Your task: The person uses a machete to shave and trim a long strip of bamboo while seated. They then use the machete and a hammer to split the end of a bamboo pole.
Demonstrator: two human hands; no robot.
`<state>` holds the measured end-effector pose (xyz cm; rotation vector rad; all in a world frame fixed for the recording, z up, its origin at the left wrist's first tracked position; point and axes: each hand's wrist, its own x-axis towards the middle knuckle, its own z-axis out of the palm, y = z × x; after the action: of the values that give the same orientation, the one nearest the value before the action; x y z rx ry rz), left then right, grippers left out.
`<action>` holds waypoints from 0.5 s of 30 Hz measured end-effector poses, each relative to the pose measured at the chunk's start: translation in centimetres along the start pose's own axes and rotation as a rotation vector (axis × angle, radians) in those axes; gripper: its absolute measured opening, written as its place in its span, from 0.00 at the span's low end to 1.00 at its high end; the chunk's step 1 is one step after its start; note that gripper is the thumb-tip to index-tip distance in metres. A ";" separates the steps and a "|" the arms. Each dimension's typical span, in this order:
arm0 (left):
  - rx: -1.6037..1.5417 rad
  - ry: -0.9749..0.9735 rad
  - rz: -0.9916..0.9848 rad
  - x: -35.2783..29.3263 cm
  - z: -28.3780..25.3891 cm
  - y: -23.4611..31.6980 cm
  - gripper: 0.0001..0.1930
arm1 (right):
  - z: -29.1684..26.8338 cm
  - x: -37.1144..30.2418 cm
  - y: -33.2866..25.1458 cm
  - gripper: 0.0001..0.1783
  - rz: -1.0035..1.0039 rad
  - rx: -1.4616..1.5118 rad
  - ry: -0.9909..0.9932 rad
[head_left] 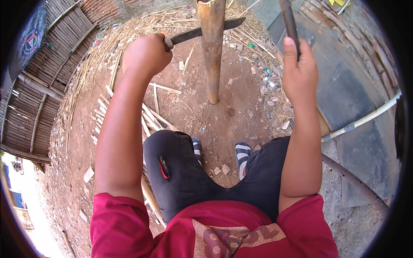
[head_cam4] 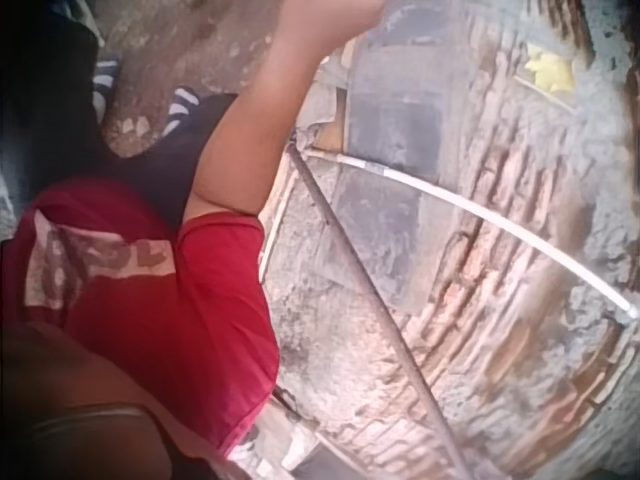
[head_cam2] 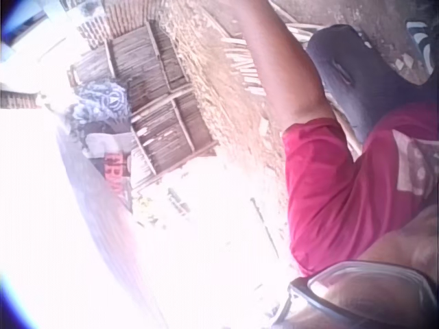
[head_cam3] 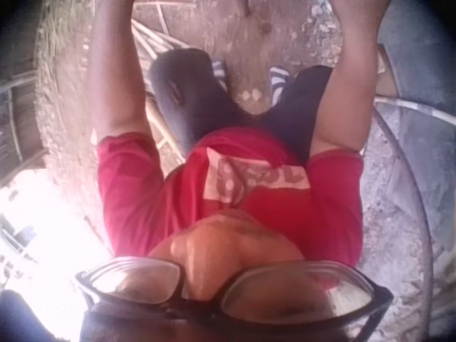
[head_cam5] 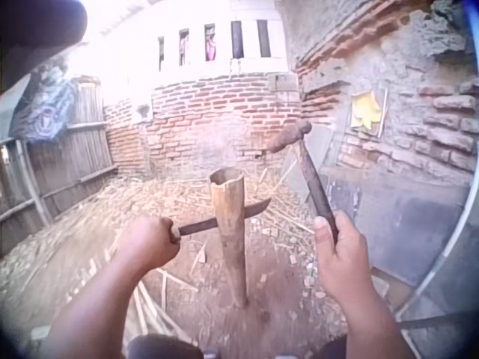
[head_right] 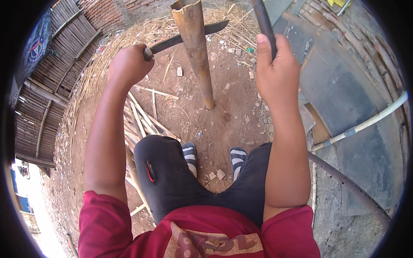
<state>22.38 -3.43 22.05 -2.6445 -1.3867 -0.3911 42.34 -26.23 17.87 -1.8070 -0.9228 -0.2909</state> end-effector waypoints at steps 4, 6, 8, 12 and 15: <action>0.017 -0.001 -0.019 -0.4 -0.9 0.0 0.14 | 0.1 0.1 1.5 0.24 0.058 -0.089 -0.146; 0.001 0.005 -0.009 -0.3 -0.8 0.1 0.14 | -0.8 0.7 1.2 0.24 0.048 0.029 -0.074; -0.007 -0.005 -0.012 -0.1 -0.4 -0.3 0.14 | -1.6 1.4 -0.5 0.24 0.036 0.120 0.018; -0.003 -0.026 0.003 -0.2 -0.7 0.3 0.13 | 0.4 0.9 2.3 0.26 0.007 -0.133 -0.146; 0.008 0.008 -0.015 -0.3 -0.7 -0.1 0.14 | -1.5 2.6 1.5 0.26 -0.032 -0.155 -0.158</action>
<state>22.00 -3.82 22.64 -2.6250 -1.4039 -0.3970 45.50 -26.61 19.04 -1.9804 -1.0653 -0.2484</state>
